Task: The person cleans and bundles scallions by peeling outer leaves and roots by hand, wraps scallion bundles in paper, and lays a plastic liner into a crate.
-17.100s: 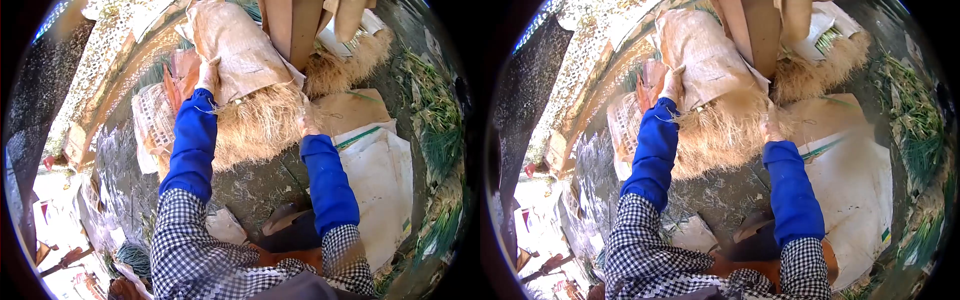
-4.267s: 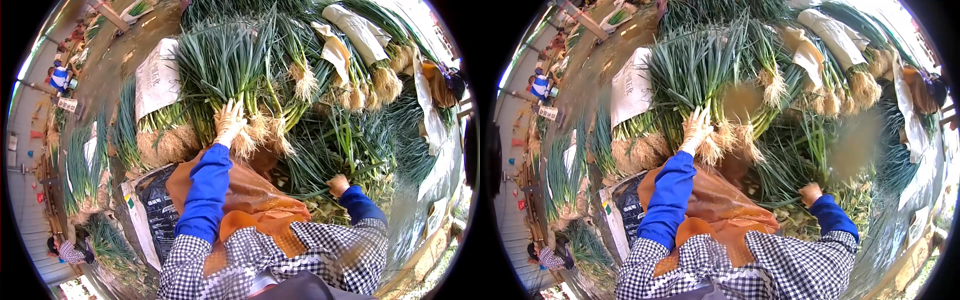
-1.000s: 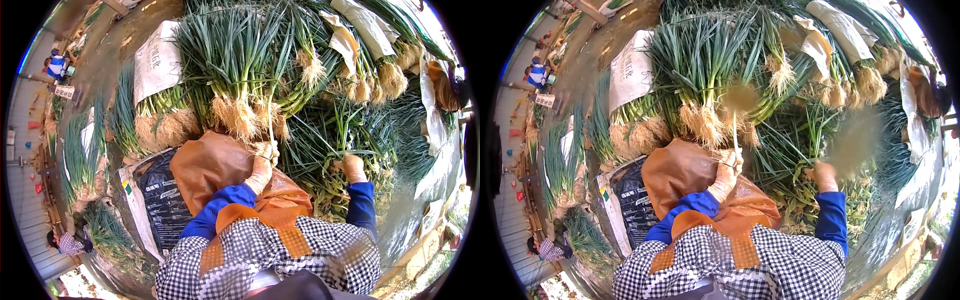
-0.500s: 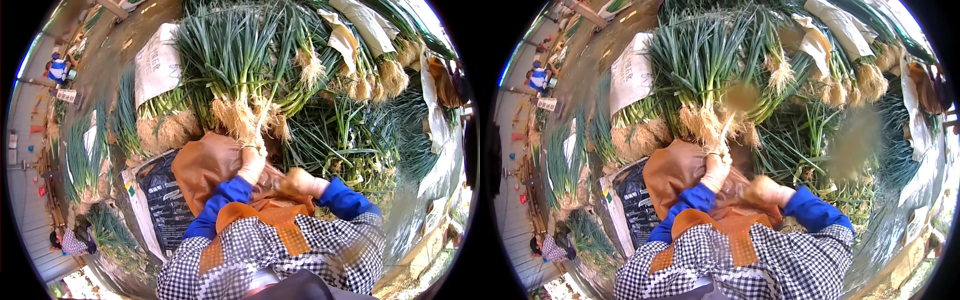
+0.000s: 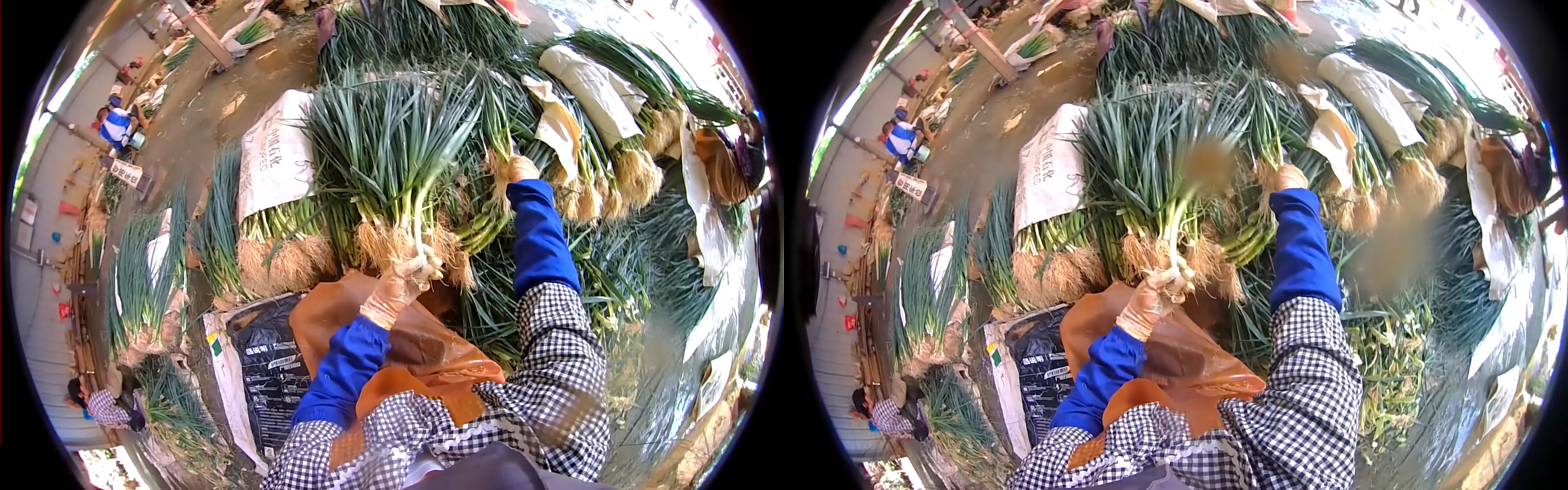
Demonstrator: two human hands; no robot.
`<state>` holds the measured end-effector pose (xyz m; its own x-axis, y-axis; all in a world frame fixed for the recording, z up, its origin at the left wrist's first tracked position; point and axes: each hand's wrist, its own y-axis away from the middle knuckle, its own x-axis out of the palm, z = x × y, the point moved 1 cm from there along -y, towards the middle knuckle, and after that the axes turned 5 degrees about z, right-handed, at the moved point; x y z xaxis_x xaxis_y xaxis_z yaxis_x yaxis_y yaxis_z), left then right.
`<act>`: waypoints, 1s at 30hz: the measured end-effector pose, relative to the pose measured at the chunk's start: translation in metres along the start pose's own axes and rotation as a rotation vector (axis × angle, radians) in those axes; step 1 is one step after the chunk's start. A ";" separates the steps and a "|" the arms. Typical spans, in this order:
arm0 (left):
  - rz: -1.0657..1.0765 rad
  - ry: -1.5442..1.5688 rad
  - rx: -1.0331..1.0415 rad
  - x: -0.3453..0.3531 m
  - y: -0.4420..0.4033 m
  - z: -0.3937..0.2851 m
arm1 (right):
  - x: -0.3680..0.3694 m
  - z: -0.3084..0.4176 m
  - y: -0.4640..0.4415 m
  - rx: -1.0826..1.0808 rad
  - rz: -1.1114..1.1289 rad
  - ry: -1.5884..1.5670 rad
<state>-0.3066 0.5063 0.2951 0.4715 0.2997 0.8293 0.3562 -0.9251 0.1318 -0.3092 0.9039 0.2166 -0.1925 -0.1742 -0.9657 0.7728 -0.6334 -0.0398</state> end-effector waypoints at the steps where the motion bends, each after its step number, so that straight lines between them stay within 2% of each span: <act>1: 0.026 0.031 0.004 0.001 0.006 -0.010 | 0.014 -0.009 -0.005 -0.106 -0.016 0.044; 2: -0.051 0.055 0.026 -0.005 0.008 -0.011 | 0.024 -0.011 -0.002 -0.258 -0.018 -0.133; 3: -0.130 0.085 0.050 -0.013 0.009 -0.008 | -0.031 0.036 0.043 -0.050 0.232 -0.749; 4: -0.136 0.094 0.057 -0.022 0.005 -0.001 | -0.045 0.056 0.068 0.032 0.413 -0.763; 5: -0.173 -0.083 0.048 -0.029 -0.002 0.013 | -0.062 0.075 0.102 0.104 0.537 -0.941; 6: -0.216 -0.259 0.030 -0.034 -0.006 0.031 | -0.066 0.086 0.134 0.081 0.605 -1.000; 7: -0.320 -0.102 0.056 -0.032 -0.007 0.054 | -0.065 0.096 0.165 0.063 0.671 -1.065; 9: -0.326 0.060 -0.138 -0.015 -0.005 0.077 | -0.045 0.099 0.218 0.028 0.723 -1.282; 11: -0.262 0.079 -0.182 -0.027 -0.003 0.124 | -0.015 0.102 0.253 0.108 0.712 -1.480; 12: -0.292 0.274 -0.147 -0.027 0.004 0.130 | -0.014 0.096 0.258 0.162 0.806 -1.537; 15: -0.405 0.226 -0.043 -0.030 0.006 0.133 | -0.012 0.093 0.263 0.083 0.662 -1.371; 16: -0.445 -0.095 -0.097 -0.028 0.009 0.132 | -0.013 0.095 0.255 0.075 0.515 -1.263; 17: -0.441 -0.095 -0.095 -0.028 0.008 0.135 | -0.016 0.097 0.248 0.184 0.465 -1.098; 19: -0.386 -0.338 0.016 -0.028 0.005 0.144 | -0.017 0.105 0.230 0.091 0.201 -0.407; 20: -0.402 -0.609 0.026 -0.027 0.004 0.143 | -0.019 0.110 0.225 0.013 0.082 -0.271; 21: -0.402 -0.609 0.027 -0.030 0.003 0.147 | 0.003 0.104 0.218 -0.031 -0.029 -0.186; 23: -0.375 -0.027 0.207 -0.041 -0.002 0.153 | 0.014 0.106 0.223 -0.104 -0.110 -0.105; 24: -0.516 -0.202 0.013 -0.029 0.004 0.141 | 0.015 0.107 0.229 -0.116 -0.113 -0.131; 25: -0.517 -0.198 0.015 -0.030 0.005 0.138 | 0.016 0.109 0.237 -0.128 -0.115 -0.156; 26: -0.528 -0.075 -0.023 -0.031 0.004 0.137 | 0.017 0.112 0.245 -0.110 -0.218 -0.515; 27: -0.540 0.050 -0.066 -0.030 0.005 0.136 | 0.019 0.121 0.253 0.229 0.116 -1.401; 29: -0.580 0.083 -0.109 -0.026 0.004 0.135 | 0.011 0.117 0.258 0.267 0.205 -1.776; 30: -0.534 0.098 -0.158 -0.023 0.006 0.133 | 0.012 0.115 0.259 0.247 0.228 -1.878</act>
<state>-0.2080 0.5251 0.2044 0.1794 0.7199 0.6705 0.3960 -0.6768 0.6206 -0.1807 0.6507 0.2242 -0.5587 -0.6260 0.5441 0.8161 -0.5318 0.2261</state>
